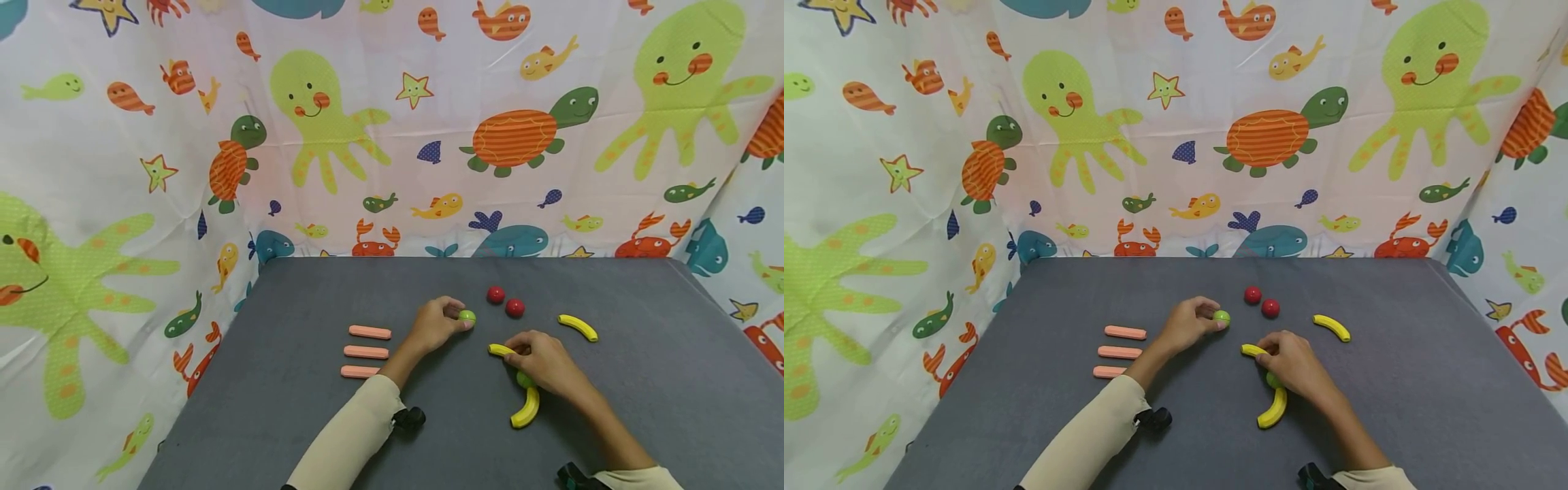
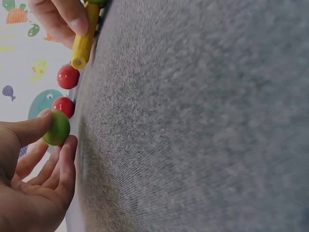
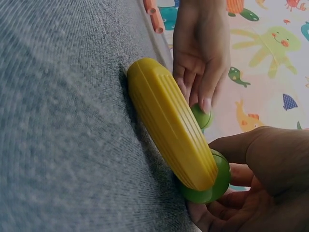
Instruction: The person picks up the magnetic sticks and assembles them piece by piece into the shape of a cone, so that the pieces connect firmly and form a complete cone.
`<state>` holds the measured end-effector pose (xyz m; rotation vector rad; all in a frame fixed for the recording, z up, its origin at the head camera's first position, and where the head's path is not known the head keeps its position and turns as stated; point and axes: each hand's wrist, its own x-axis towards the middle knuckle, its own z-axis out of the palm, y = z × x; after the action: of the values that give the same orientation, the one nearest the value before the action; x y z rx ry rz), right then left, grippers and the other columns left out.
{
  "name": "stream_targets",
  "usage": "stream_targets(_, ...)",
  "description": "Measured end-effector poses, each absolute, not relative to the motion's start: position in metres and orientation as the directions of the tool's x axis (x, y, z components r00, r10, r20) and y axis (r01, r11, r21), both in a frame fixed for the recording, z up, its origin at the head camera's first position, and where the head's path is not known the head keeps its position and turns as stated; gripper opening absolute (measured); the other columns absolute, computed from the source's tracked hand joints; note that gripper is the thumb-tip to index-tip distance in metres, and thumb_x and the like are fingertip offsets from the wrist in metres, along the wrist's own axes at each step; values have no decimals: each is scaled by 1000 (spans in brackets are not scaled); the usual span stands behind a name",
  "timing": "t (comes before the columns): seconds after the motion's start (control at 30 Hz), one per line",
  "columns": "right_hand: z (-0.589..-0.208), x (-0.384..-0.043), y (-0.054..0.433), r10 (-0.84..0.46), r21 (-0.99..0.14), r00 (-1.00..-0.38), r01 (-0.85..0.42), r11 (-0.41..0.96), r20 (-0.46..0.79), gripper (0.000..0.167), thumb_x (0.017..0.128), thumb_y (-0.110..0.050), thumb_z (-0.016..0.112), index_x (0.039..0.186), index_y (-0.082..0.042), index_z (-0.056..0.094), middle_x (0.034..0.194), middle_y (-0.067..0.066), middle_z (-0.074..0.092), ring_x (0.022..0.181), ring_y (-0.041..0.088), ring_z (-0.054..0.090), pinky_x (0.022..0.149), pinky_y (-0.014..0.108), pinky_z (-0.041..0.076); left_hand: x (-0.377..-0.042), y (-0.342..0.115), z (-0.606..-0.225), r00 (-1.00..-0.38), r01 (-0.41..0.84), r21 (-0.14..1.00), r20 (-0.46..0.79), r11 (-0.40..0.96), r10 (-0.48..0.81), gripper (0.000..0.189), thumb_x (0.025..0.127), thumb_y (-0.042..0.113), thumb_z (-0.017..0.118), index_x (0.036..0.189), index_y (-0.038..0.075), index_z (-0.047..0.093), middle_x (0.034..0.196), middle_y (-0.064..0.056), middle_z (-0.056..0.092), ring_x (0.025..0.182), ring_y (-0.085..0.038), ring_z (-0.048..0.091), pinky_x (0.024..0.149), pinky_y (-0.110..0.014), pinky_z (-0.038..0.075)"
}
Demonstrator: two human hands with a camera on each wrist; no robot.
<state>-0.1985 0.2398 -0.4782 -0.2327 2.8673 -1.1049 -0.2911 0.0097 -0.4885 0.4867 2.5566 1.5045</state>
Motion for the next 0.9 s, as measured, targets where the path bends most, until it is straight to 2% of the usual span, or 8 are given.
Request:
stream_targets(0.2, -479, -200, 240, -143, -684, -989, -91, 724, -21, 16, 95, -14, 77, 108, -4, 79, 93, 1, 72, 82, 16, 62, 69, 31, 51, -282, 6, -485, -920, 244, 858, 59, 451, 387, 43, 93, 16, 83, 135, 10, 73, 113, -5, 73, 97, -11, 69, 83, -27, 56)
stream_targets(0.4, -477, -200, 239, -144, -696, -989, -86, 713, -26, 17, 95, -14, 77, 109, -4, 79, 93, 1, 73, 81, 16, 61, 67, 30, 50, -271, 4, -480, -909, 243, 869, 48, 432, 414, 38, 91, 18, 86, 128, 13, 76, 113, -2, 75, 95, -9, 70, 79, -24, 56)
stream_targets(0.63, -478, -198, 238, -147, -704, -989, -108, 702, 5, 19, 95, -12, 77, 111, -2, 79, 91, 2, 72, 79, 16, 59, 64, 27, 48, -264, 4, -482, -911, 251, 867, 61, 431, 407, 34, 88, 18, 90, 118, 11, 77, 106, 1, 77, 89, -6, 69, 78, -22, 55)
stream_targets(0.9, -479, -197, 237, -132, -707, -991, -96, 700, 3, 17, 95, -14, 77, 109, -5, 78, 88, 0, 69, 78, 16, 57, 63, 27, 47, -259, 7, -485, -898, 272, 853, 57, 446, 437, 38, 87, 17, 90, 122, 8, 77, 108, 1, 76, 88, -2, 70, 79, -21, 57)
